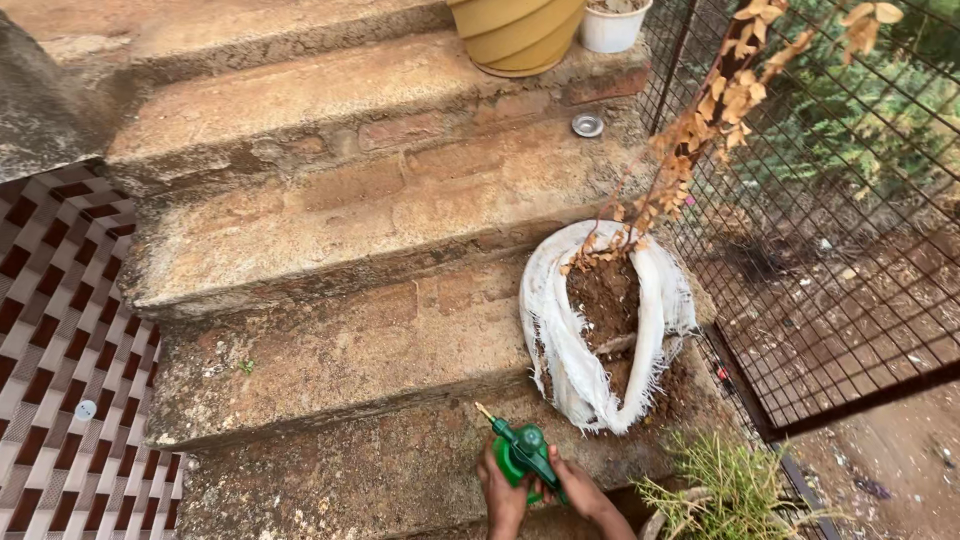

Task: The person uses a green spray bottle to apply liquid to various plants in pots and a white sack situated on outdoor concrete steps.

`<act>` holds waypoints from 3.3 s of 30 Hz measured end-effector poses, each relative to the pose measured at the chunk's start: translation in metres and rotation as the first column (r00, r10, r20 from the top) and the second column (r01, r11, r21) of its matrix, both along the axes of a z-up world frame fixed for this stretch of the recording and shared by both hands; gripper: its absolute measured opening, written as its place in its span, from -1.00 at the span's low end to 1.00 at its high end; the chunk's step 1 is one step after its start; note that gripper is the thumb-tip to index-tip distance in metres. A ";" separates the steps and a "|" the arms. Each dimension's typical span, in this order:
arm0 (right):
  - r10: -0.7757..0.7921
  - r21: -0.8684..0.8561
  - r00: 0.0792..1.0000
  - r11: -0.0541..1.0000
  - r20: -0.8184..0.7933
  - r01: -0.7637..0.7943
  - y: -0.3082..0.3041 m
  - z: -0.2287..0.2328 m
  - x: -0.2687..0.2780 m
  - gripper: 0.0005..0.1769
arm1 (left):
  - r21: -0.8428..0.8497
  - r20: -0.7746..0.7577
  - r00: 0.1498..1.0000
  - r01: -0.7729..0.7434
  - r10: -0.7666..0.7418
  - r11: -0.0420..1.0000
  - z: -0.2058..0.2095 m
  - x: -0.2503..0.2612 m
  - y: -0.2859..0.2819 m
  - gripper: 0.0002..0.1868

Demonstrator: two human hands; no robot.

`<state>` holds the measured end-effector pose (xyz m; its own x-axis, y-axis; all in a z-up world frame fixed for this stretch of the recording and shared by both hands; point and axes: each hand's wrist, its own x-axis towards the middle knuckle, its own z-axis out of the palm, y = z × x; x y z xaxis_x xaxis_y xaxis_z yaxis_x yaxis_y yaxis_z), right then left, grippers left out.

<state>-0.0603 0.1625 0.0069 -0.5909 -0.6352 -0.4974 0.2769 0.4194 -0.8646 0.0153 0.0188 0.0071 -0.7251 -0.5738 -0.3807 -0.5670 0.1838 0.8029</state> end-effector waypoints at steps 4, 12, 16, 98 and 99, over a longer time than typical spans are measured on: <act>-0.201 -0.064 0.979 0.978 -0.026 0.199 -0.021 0.007 0.033 -0.03 | -0.125 -0.010 0.980 -0.198 0.198 0.972 0.009 0.017 0.012 0.03; -0.520 -0.270 0.759 0.724 0.392 0.635 0.072 0.045 0.128 -0.28 | -0.176 -0.058 0.986 0.146 -0.158 0.973 0.050 0.100 0.062 -0.52; -0.752 -0.165 0.441 0.417 0.489 0.894 0.121 0.069 0.199 -0.42 | 0.041 -0.285 0.935 0.231 -0.210 0.972 0.065 0.153 0.147 -0.68; -0.775 0.191 0.627 0.629 0.077 0.754 0.235 0.107 0.326 -0.18 | 0.671 0.215 0.747 0.355 -0.629 0.651 0.098 0.261 0.282 0.22; -0.775 0.193 0.628 0.628 0.065 0.754 0.235 0.107 0.326 -0.20 | 0.671 0.216 0.748 0.354 -0.628 0.652 0.098 0.262 0.282 0.22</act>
<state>0.2661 0.3972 0.1140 -0.7558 0.0954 -0.6478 0.6548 0.1110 -0.7476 0.2777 0.3007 0.1050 -0.5312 0.2434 -0.8115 -0.8101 0.1345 0.5707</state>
